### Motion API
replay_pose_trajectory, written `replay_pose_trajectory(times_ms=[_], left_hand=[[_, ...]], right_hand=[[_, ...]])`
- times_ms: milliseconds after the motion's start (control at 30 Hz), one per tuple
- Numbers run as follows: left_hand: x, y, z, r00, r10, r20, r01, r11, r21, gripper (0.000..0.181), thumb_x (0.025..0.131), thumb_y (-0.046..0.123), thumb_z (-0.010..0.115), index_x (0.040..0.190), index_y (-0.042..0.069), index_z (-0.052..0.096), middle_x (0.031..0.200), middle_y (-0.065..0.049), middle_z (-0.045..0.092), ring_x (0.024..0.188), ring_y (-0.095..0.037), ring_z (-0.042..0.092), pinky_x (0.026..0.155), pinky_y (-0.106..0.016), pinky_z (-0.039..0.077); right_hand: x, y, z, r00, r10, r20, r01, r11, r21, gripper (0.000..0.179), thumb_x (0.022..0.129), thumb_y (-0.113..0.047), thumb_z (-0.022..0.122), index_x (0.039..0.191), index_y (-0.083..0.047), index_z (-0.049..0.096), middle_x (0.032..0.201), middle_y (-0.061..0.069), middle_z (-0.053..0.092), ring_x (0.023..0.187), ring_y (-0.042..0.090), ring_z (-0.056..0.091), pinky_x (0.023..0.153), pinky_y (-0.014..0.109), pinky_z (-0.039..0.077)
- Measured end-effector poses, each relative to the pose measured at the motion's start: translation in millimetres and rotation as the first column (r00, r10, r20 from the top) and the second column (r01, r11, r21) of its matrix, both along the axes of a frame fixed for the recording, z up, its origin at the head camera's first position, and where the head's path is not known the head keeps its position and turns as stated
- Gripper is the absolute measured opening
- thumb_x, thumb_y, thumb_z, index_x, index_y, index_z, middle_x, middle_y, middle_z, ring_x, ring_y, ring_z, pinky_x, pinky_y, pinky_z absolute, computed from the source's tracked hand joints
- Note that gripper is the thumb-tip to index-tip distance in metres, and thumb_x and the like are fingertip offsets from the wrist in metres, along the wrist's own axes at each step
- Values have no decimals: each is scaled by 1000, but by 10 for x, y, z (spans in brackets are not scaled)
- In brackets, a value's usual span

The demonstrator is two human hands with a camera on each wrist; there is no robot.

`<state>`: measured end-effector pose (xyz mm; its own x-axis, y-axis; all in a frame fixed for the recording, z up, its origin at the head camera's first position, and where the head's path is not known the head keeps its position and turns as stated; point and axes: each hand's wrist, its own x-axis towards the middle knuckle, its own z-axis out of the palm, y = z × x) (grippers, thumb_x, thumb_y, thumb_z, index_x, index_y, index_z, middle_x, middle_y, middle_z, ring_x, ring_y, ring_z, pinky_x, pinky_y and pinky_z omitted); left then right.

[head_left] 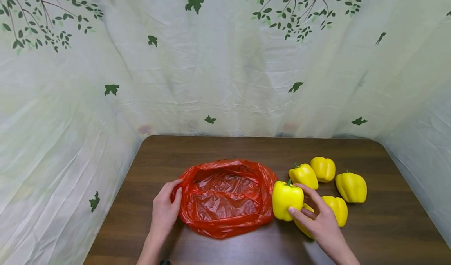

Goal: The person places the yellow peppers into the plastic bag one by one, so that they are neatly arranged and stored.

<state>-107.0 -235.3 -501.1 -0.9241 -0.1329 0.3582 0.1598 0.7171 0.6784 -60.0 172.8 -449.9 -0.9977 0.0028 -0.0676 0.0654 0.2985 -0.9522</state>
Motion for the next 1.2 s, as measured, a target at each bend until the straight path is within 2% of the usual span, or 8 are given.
replay_pose_trajectory(times_ms=[100, 367, 700, 1200], left_hand=[[1, 0, 1, 1000, 2, -1, -2, 1000, -2, 29, 93, 2, 65, 121, 12, 66, 110, 2, 65, 95, -11, 62, 84, -25, 55], [-3, -3, 16, 1000, 3, -4, -3, 1000, -9, 30, 92, 1, 65, 120, 11, 66, 110, 0, 65, 96, -12, 62, 85, -33, 56], [3, -1, 16, 1000, -11, -3, 11, 1000, 9, 31, 93, 2, 65, 122, 11, 66, 113, -1, 65, 100, -15, 63, 86, -36, 55], [12, 19, 11, 1000, -17, -13, 17, 1000, -2, 31, 93, 1, 65, 122, 11, 65, 113, -2, 64, 99, -16, 63, 85, -38, 56]], right_hand=[[-13, -46, -15, 1000, 4, -8, -4, 1000, -14, 61, 84, -37, 78, 137, -27, 50, 139, -1, 49, 117, 25, 56, 90, 33, 54], [-38, -201, -75, 1000, 4, 15, -3, 998, -65, 65, 82, -38, 80, 138, -24, 50, 138, -1, 49, 120, 26, 54, 89, 33, 54], [-38, -413, -145, 996, 61, 68, -48, 982, -182, 67, 80, -36, 82, 138, -30, 48, 142, -1, 47, 127, 26, 52, 89, 32, 54], [-146, -658, -146, 990, 141, -1, -136, 951, -279, 63, 84, -30, 80, 139, -30, 48, 140, -1, 50, 123, 22, 54, 90, 32, 54]])
